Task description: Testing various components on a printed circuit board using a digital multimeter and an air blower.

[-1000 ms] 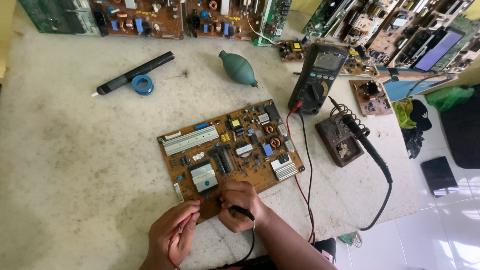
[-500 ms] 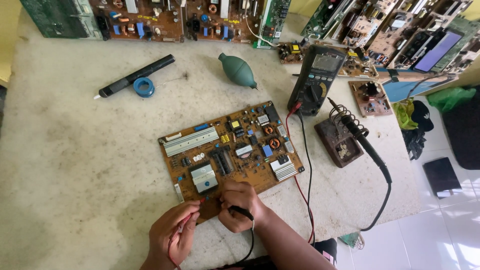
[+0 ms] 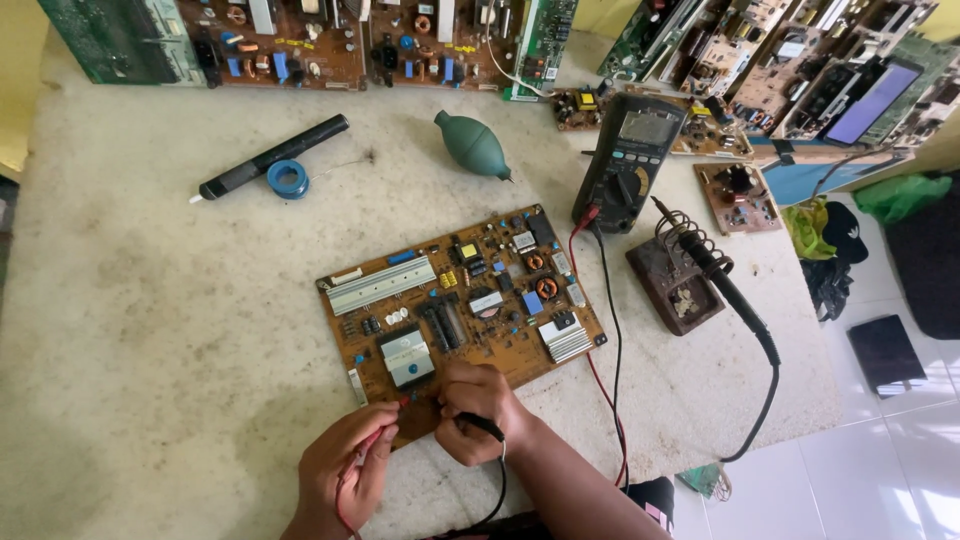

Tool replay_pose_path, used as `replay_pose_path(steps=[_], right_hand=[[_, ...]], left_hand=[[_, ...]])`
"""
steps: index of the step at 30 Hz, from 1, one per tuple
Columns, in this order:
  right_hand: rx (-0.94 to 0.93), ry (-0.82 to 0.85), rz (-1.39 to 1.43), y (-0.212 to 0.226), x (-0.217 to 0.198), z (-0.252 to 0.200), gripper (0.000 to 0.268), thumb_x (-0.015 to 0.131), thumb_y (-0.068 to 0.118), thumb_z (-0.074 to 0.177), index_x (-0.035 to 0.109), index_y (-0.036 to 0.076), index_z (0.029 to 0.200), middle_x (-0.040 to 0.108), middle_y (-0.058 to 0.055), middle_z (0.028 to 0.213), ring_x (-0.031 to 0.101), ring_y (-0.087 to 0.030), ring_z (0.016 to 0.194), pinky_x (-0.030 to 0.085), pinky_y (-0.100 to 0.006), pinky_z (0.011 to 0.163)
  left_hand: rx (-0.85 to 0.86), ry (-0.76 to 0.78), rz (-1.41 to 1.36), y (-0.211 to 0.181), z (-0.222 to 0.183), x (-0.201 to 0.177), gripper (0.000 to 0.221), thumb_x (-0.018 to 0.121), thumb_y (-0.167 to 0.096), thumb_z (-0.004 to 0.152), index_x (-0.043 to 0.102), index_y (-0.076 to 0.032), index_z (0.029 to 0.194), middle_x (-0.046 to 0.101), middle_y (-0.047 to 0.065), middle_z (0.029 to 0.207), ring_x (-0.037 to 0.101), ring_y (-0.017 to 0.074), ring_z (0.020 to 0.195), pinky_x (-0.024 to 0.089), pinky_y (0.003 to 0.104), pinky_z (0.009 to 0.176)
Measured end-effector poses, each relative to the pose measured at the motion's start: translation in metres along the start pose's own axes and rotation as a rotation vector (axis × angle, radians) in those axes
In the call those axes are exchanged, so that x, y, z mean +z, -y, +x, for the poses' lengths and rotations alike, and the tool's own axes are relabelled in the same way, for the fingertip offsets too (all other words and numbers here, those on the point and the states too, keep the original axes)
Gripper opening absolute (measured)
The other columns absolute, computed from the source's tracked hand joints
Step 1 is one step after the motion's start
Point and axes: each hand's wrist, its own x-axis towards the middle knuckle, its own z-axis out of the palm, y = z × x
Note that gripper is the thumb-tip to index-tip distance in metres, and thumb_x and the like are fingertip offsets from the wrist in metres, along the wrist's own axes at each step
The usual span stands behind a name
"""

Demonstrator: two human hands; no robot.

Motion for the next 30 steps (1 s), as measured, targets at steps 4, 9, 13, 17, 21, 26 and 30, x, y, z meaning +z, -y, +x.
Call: replay_pose_path(steps=[4, 9, 13, 17, 21, 26, 30], right_hand=[[0.033, 0.014, 0.039, 0.005, -0.001, 0.004, 0.018, 0.043, -0.009, 0.058, 0.035, 0.006, 0.063, 0.036, -0.007, 0.065, 0.039, -0.02, 0.051, 0.03, -0.028, 0.044], [0.022, 0.042, 0.004, 0.005, -0.002, 0.003, 0.018, 0.046, -0.008, 0.062, 0.034, 0.006, 0.063, 0.035, -0.005, 0.066, 0.033, -0.018, 0.052, 0.022, -0.031, 0.045], [0.034, -0.006, 0.099, -0.011, -0.002, -0.012, 0.011, 0.044, -0.007, 0.064, 0.044, 0.004, 0.066, 0.049, -0.012, 0.07, 0.054, -0.025, 0.056, 0.043, -0.03, 0.047], [-0.083, -0.17, -0.019, -0.021, -0.006, -0.019, 0.002, 0.051, 0.011, 0.076, 0.05, 0.01, 0.075, 0.055, -0.008, 0.075, 0.057, -0.02, 0.063, 0.051, -0.031, 0.056], [-0.025, -0.227, -0.277, 0.016, -0.018, 0.01, 0.01, 0.048, 0.002, 0.092, 0.057, 0.002, 0.092, 0.065, -0.016, 0.097, 0.069, -0.023, 0.076, 0.058, -0.032, 0.066], [0.073, -0.326, -0.269, 0.021, -0.031, -0.024, 0.021, 0.037, -0.006, 0.103, 0.057, -0.005, 0.109, 0.066, -0.021, 0.108, 0.077, -0.027, 0.087, 0.071, -0.03, 0.071], [0.386, -0.575, -0.299, 0.036, -0.04, -0.052, 0.015, 0.047, -0.004, 0.098, 0.059, 0.003, 0.093, 0.068, -0.013, 0.076, 0.069, -0.02, 0.066, 0.057, -0.027, 0.063]], left_hand=[[-0.037, -0.001, 0.031, 0.005, -0.003, 0.002, 0.019, 0.067, -0.018, 0.094, 0.08, -0.009, 0.104, 0.08, 0.007, 0.11, 0.08, 0.0147, 0.096, 0.069, 0.025, 0.079], [0.051, -0.01, 0.073, 0.004, -0.001, 0.001, 0.018, 0.065, -0.017, 0.095, 0.078, -0.009, 0.104, 0.079, 0.006, 0.11, 0.079, 0.0156, 0.097, 0.066, 0.026, 0.081], [-0.005, -0.019, -0.042, -0.003, -0.005, 0.002, 0.019, 0.068, -0.013, 0.092, 0.078, -0.006, 0.106, 0.079, 0.01, 0.111, 0.08, 0.0152, 0.098, 0.07, 0.023, 0.079], [0.064, -0.217, -0.094, -0.007, -0.007, 0.002, 0.019, 0.065, -0.009, 0.094, 0.075, 0.001, 0.106, 0.078, 0.018, 0.11, 0.08, 0.0213, 0.097, 0.068, 0.025, 0.081], [0.101, -0.325, -0.117, 0.006, -0.007, 0.007, 0.015, 0.065, -0.007, 0.095, 0.074, -0.001, 0.105, 0.076, 0.017, 0.111, 0.077, 0.022, 0.101, 0.064, 0.029, 0.089], [0.142, -0.318, -0.173, 0.004, -0.002, 0.006, 0.015, 0.065, -0.006, 0.095, 0.074, -0.001, 0.106, 0.076, 0.018, 0.112, 0.078, 0.0233, 0.103, 0.066, 0.028, 0.09], [0.191, -0.312, -0.138, 0.007, 0.0, 0.005, 0.013, 0.066, -0.011, 0.096, 0.075, -0.005, 0.104, 0.078, 0.014, 0.108, 0.079, 0.0215, 0.099, 0.064, 0.031, 0.09]])
